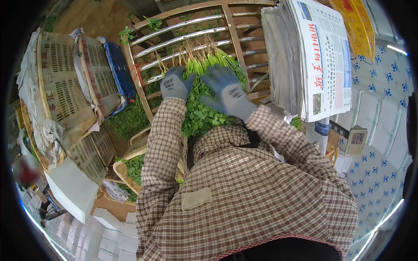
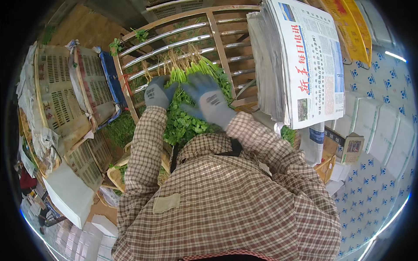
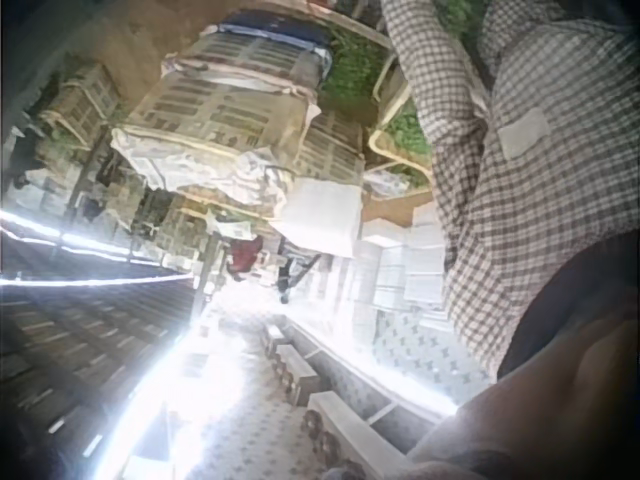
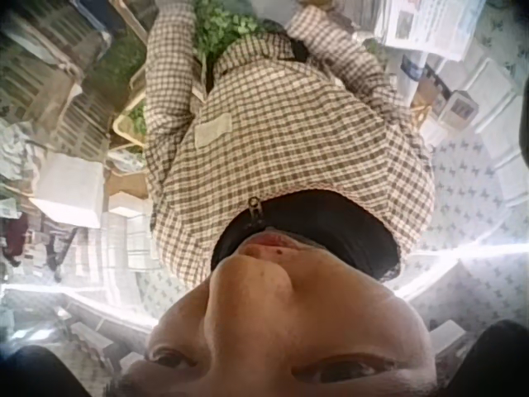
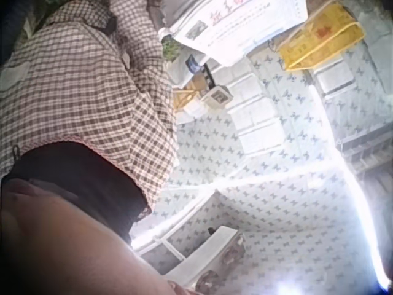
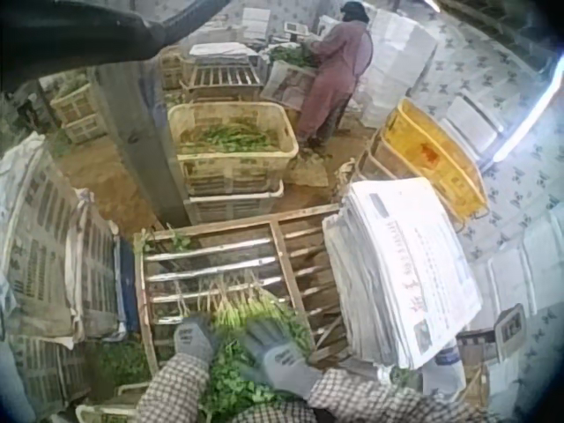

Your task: The person organizes bunches of coriander on a metal stand and packs them into a newspaper-lined crate.

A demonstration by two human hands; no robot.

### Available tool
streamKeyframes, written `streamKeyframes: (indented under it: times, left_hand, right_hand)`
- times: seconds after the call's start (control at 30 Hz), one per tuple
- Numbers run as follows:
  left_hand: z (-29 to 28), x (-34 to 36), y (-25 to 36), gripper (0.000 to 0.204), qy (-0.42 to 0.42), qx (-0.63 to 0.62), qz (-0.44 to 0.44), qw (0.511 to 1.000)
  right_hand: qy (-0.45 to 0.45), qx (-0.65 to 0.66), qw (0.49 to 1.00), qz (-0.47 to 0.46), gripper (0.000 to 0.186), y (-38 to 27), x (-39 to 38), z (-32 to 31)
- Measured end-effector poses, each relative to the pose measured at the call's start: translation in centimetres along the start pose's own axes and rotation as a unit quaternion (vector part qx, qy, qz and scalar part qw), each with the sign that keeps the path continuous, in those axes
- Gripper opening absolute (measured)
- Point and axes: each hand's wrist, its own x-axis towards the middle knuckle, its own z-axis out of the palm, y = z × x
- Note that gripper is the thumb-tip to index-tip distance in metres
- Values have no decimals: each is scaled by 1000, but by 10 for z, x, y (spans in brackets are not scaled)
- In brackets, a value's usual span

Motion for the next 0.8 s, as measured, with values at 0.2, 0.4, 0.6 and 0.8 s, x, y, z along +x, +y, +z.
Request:
streamKeyframes:
  times: [0.2, 0.4, 0.6, 0.8]
  left_hand:
    - [10, 47, -17, 33, -131, -98, -13, 986]
    - [-3, 74, -31, 15, -177, -164, 21, 970]
    - [-6, 98, -23, 14, -277, -46, -13, 960]
    - [-9, 117, -22, 23, -320, 42, 99, 941]
  right_hand:
    - [-27, -24, 998, -50, 74, 8, -10, 72]
    - [8, 4, 999, -45, 70, 1, -8, 58]
    - [78, 59, 990, -98, 64, -14, 16, 49]
    - [29, 35, 993, -113, 61, -4, 13, 65]
